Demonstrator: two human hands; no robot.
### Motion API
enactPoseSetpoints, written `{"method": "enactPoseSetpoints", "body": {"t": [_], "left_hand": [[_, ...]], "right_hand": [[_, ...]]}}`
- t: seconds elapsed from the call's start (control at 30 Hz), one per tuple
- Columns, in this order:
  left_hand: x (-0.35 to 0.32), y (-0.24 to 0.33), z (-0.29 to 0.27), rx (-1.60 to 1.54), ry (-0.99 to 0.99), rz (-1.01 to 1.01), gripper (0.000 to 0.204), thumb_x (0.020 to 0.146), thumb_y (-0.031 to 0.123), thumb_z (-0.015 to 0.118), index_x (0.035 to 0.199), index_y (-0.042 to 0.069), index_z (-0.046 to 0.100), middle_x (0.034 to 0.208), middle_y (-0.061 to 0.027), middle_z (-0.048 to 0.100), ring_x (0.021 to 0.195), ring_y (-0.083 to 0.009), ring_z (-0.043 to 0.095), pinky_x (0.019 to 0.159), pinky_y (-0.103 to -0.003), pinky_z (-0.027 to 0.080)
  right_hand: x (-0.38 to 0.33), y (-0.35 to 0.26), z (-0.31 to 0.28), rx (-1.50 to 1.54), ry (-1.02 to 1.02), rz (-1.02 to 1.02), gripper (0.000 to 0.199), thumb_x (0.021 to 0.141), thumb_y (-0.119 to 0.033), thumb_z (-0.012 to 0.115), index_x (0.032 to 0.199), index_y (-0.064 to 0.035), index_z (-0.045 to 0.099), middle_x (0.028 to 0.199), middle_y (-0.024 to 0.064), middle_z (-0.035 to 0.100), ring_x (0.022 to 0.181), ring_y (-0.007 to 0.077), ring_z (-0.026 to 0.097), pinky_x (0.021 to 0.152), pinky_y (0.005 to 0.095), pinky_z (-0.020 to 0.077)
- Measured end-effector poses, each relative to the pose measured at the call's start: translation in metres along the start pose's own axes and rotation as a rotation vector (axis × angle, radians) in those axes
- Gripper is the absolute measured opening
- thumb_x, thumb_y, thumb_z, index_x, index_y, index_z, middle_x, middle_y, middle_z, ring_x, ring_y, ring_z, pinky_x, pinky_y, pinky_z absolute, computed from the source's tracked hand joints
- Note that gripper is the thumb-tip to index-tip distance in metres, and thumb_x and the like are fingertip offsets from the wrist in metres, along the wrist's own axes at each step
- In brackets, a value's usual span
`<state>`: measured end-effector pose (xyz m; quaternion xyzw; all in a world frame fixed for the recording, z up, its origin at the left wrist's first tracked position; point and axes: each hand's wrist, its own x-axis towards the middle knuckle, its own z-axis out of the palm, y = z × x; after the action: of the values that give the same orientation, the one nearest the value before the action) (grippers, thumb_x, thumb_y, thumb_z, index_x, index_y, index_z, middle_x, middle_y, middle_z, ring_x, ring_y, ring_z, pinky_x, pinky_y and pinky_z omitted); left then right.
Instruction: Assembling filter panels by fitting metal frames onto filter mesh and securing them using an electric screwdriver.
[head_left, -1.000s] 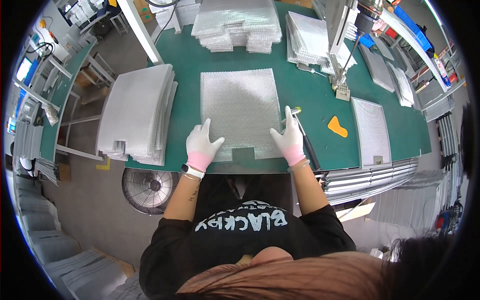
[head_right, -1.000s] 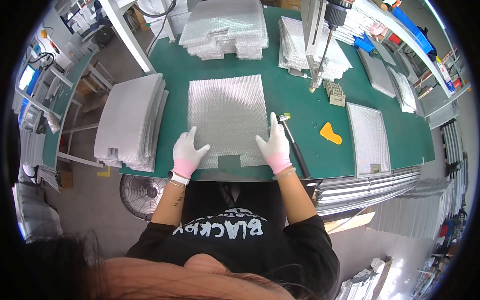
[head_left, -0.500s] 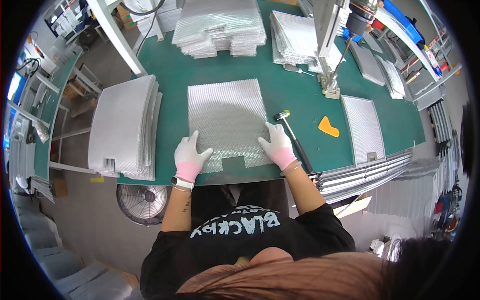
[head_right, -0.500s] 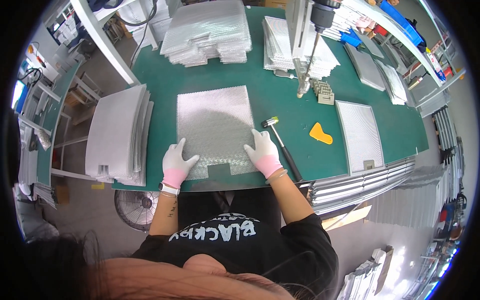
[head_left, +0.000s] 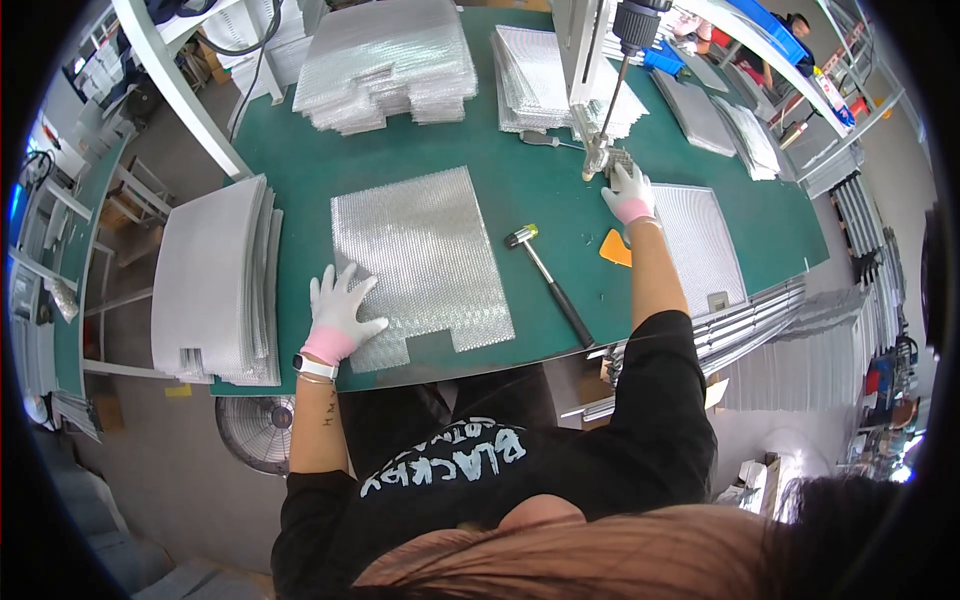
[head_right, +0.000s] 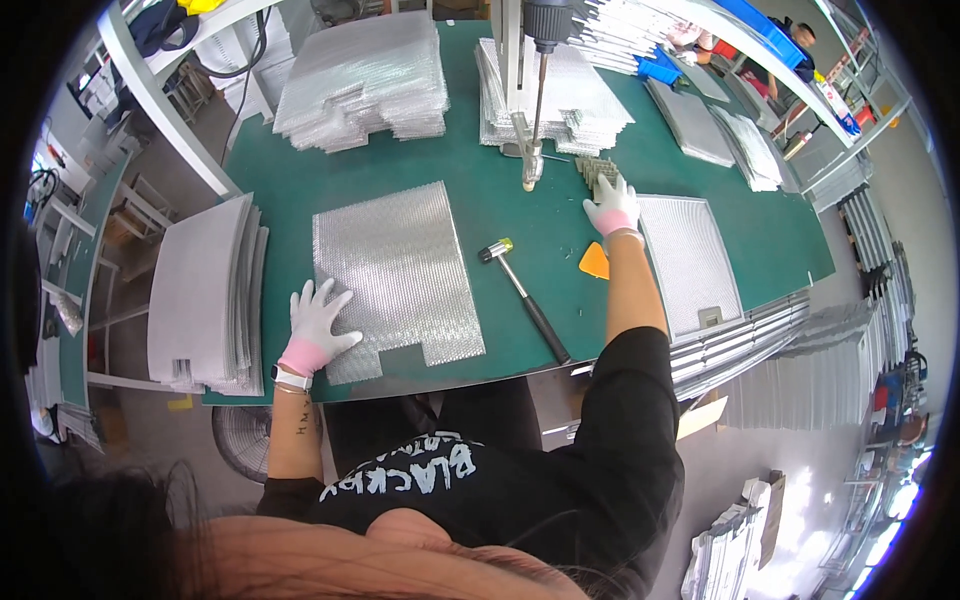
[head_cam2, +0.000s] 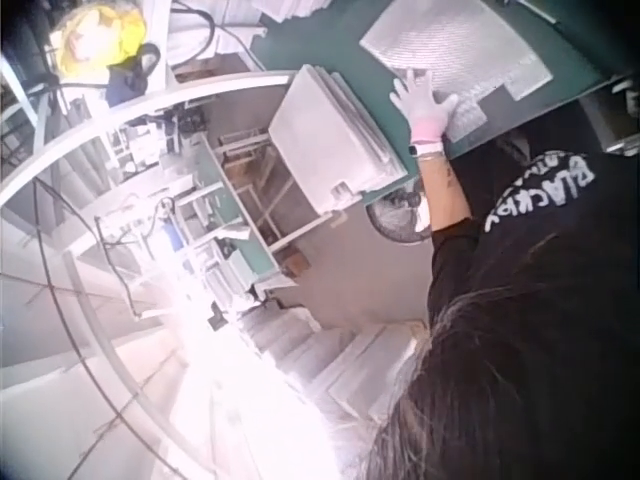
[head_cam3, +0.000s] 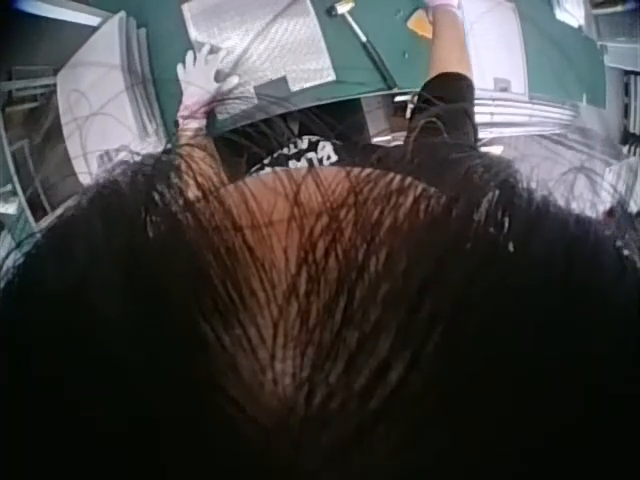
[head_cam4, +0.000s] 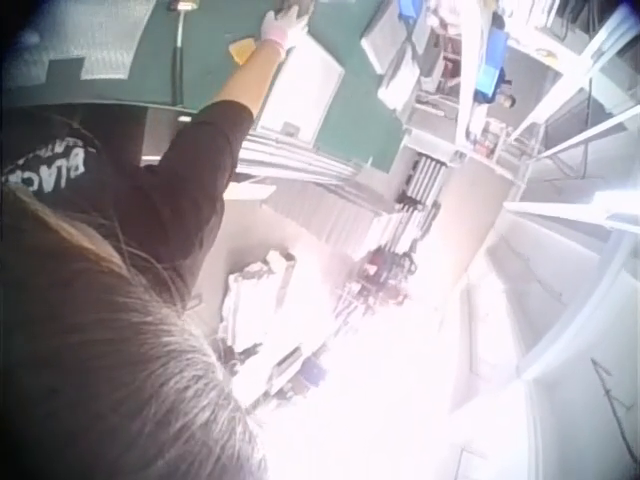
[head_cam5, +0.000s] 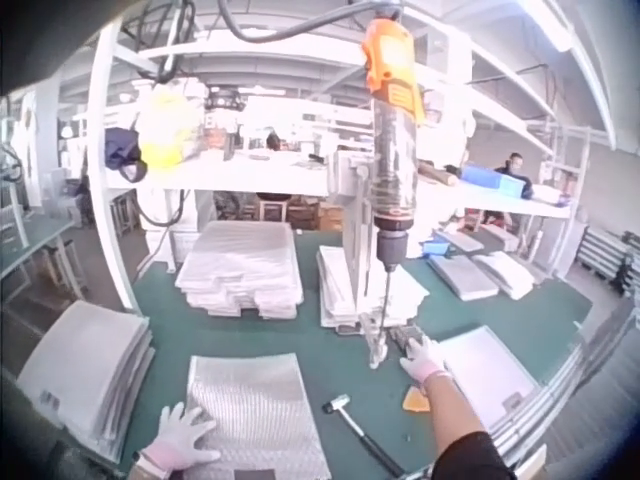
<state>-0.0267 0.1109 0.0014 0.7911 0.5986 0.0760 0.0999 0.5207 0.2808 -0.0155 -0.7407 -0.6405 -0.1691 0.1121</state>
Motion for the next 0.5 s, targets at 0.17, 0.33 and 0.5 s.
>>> {"method": "enactPoseSetpoints", "body": {"t": [0.17, 0.33, 0.5], "left_hand": [[-0.054, 0.04, -0.014, 0.086, -0.098, -0.11, 0.072, 0.072, 0.044, 0.078, 0.136, 0.02, 0.057, 0.148, -0.016, 0.042, 0.141, -0.0415, 0.028, 0.118, -0.058, 0.013], [-0.096, 0.081, -0.022, 0.066, 0.412, 0.105, 0.053, 0.077, 0.037, 0.074, 0.121, 0.01, 0.062, 0.129, -0.0149, 0.056, 0.126, -0.0384, 0.046, 0.106, -0.056, 0.032], [-0.168, 0.088, 0.063, -1.236, -0.243, 0.081, 0.019, 0.095, 0.021, 0.059, 0.101, 0.004, 0.064, 0.102, -0.0094, 0.066, 0.094, -0.0257, 0.065, 0.089, -0.039, 0.051]], "right_hand": [[-0.001, -0.023, -0.009, -0.151, -0.3, -0.012, 0.047, 0.09, -0.043, 0.062, 0.124, -0.0102, 0.055, 0.132, 0.0195, 0.056, 0.11, 0.0354, 0.063, 0.089, 0.0473, 0.052], [-0.001, 0.01, -0.004, -0.281, -0.35, -0.114, 0.023, 0.097, -0.02, 0.051, 0.115, -0.0059, 0.052, 0.115, 0.0184, 0.066, 0.092, 0.0309, 0.071, 0.077, 0.0424, 0.0566], [-0.037, -0.015, -0.044, 0.344, -0.196, 0.056, 0.037, 0.092, -0.014, 0.06, 0.124, -0.0014, 0.047, 0.098, 0.0222, 0.07, 0.088, 0.034, 0.071, 0.077, 0.0406, 0.056]]}}
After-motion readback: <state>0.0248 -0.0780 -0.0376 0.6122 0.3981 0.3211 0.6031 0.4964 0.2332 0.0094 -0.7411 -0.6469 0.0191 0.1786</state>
